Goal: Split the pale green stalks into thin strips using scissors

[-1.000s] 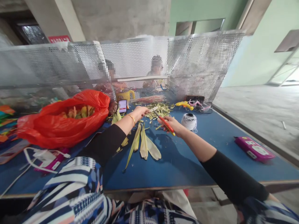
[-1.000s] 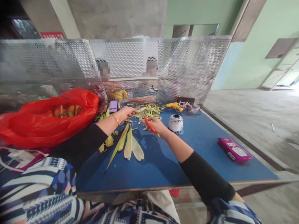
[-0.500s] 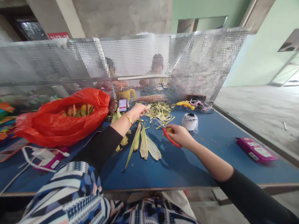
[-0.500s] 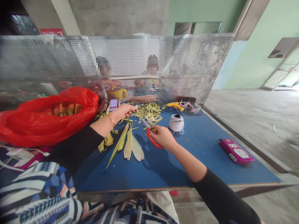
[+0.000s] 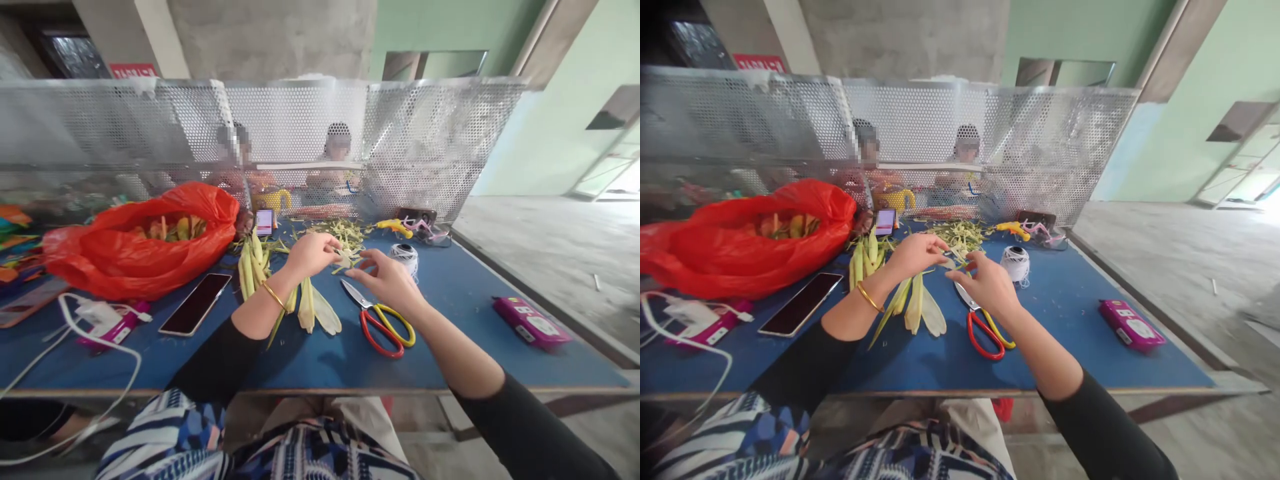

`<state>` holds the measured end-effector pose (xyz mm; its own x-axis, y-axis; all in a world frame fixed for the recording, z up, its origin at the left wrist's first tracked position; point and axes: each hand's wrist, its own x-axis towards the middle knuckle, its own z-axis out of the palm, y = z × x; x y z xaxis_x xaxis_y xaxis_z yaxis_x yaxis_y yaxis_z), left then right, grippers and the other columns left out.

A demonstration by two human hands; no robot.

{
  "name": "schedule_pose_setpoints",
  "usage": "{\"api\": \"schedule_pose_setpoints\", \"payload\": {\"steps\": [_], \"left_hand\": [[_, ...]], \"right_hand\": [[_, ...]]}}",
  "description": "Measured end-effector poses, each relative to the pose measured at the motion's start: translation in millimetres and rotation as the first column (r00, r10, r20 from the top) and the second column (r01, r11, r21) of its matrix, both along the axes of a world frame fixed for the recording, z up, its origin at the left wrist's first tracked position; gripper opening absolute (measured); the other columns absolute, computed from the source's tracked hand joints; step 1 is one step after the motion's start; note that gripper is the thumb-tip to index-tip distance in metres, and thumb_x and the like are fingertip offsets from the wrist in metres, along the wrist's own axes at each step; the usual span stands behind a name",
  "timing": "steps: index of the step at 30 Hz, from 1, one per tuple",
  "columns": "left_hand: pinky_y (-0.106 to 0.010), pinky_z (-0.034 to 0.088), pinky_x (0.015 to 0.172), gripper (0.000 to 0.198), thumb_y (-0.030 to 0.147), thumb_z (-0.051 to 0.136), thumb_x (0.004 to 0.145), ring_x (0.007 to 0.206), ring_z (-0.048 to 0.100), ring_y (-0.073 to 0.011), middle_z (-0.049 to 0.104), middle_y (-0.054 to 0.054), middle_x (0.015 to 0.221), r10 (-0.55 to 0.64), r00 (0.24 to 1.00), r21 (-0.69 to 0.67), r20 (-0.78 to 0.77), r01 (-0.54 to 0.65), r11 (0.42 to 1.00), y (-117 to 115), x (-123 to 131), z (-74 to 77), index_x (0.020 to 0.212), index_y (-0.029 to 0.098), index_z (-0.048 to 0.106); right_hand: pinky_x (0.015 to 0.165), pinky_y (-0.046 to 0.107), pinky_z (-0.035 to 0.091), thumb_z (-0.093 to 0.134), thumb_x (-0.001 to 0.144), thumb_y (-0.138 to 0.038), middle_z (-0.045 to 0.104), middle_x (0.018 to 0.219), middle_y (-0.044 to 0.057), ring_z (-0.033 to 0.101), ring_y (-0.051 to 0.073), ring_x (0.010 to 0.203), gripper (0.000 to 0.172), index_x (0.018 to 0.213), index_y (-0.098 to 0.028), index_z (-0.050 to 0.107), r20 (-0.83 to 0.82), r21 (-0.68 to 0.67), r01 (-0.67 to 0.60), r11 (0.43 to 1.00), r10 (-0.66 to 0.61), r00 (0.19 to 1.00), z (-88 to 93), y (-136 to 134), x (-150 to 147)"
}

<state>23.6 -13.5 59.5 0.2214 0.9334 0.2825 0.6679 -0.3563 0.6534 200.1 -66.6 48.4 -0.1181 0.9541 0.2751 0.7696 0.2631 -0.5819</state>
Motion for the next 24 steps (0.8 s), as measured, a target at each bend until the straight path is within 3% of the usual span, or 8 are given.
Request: {"api": "schedule_pose_setpoints", "payload": {"steps": [5, 10, 13, 15, 17, 19, 21, 24], "left_hand": [[-0.025, 0.046, 0.063, 0.026, 0.018, 0.071, 0.071, 0.070, 0.067, -0.0169, 0.075, -0.003, 0.075, -0.089, 0.992, -0.007, 0.087, 0.090, 0.996, 3.5, -4.3, -12.1, 0.096, 0.017, 0.074], [-0.024, 0.043, 0.060, 0.004, 0.023, 0.073, 0.070, 0.062, 0.062, -0.0154, 0.071, -0.001, 0.064, -0.154, 0.981, -0.072, 0.122, 0.163, 0.984, 14.1, -35.4, -20.1, 0.070, 0.019, 0.074], [-0.026, 0.043, 0.063, 0.003, 0.022, 0.072, 0.072, 0.067, 0.063, -0.0175, 0.071, -0.003, 0.068, 0.089, 0.988, 0.024, 0.126, -0.093, 0.995, 15.3, -53.3, -19.7, 0.070, 0.021, 0.074], [-0.027, 0.045, 0.072, 0.007, 0.019, 0.068, 0.076, 0.080, 0.064, -0.0197, 0.073, -0.006, 0.085, 0.412, 0.870, 0.177, 0.270, -0.465, 0.867, 13.8, -55.4, -21.6, 0.080, 0.021, 0.073], [-0.027, 0.045, 0.081, 0.015, 0.016, 0.064, 0.078, 0.094, 0.063, -0.0202, 0.071, -0.007, 0.103, 0.530, 0.734, 0.236, 0.425, -0.655, 0.718, 11.4, -46.6, -27.8, 0.091, 0.021, 0.070], [-0.026, 0.046, 0.079, 0.007, 0.019, 0.062, 0.081, 0.085, 0.064, -0.0176, 0.072, -0.005, 0.093, 0.434, 0.745, 0.130, 0.507, -0.564, 0.815, 8.4, -28.6, -38.4, 0.086, 0.020, 0.067], [-0.025, 0.047, 0.070, 0.007, 0.026, 0.070, 0.076, 0.073, 0.064, -0.0168, 0.070, -0.003, 0.076, 0.276, 0.794, -0.074, 0.541, -0.282, 0.956, 5.3, -7.5, -51.1, 0.077, 0.020, 0.066], [-0.025, 0.044, 0.061, 0.017, 0.029, 0.073, 0.072, 0.062, 0.061, -0.0156, 0.066, -0.001, 0.063, 0.226, 0.752, -0.248, 0.619, -0.086, 0.965, 1.2, 15.3, -65.6, 0.064, 0.019, 0.061]], "right_hand": [[0.048, 0.023, 0.044, 0.073, 0.068, -0.049, 0.066, 0.058, 0.000, 0.059, 0.012, 0.050, 0.034, 0.063, -0.018, 0.059, -0.491, -0.192, -0.318, 0.928, 0.189, 0.850, -3.0, 37.4, -17.4], [0.044, 0.021, 0.042, 0.078, 0.056, -0.047, 0.063, 0.052, 0.000, 0.055, 0.009, 0.044, 0.035, 0.059, -0.016, 0.063, -0.509, -0.294, -0.461, 0.837, 0.271, 0.817, -1.0, 56.8, -11.0], [0.046, 0.022, 0.043, 0.074, 0.058, -0.047, 0.063, 0.053, 0.000, 0.055, 0.010, 0.046, 0.032, 0.059, -0.017, 0.061, -0.530, -0.216, -0.374, 0.902, 0.213, 0.820, -4.4, 67.6, -0.9], [0.048, 0.023, 0.045, 0.070, 0.062, -0.049, 0.065, 0.057, 0.001, 0.057, 0.011, 0.049, 0.032, 0.062, -0.019, 0.058, -0.602, -0.109, -0.219, 0.970, 0.110, 0.791, -11.9, 73.0, 1.5], [0.049, 0.025, 0.046, 0.066, 0.065, -0.052, 0.068, 0.063, 0.002, 0.060, 0.014, 0.053, 0.033, 0.068, -0.021, 0.055, -0.673, -0.044, -0.071, 0.997, 0.023, 0.740, -22.3, 74.3, -1.4], [0.051, 0.026, 0.047, 0.063, 0.067, -0.052, 0.070, 0.066, 0.003, 0.063, 0.015, 0.055, 0.033, 0.073, -0.022, 0.053, -0.694, -0.049, -0.044, 0.998, -0.002, 0.720, -33.6, 70.8, -8.9], [0.052, 0.026, 0.048, 0.061, 0.070, -0.050, 0.070, 0.067, 0.002, 0.065, 0.016, 0.056, 0.029, 0.075, -0.023, 0.050, -0.680, -0.071, -0.090, 0.993, 0.018, 0.733, -44.2, 63.4, -18.3], [0.057, 0.027, 0.050, 0.058, 0.075, -0.041, 0.068, 0.065, 0.000, 0.065, 0.016, 0.056, 0.020, 0.075, -0.023, 0.049, -0.622, -0.070, -0.135, 0.988, 0.063, 0.781, -57.3, 51.1, -29.3]]}}
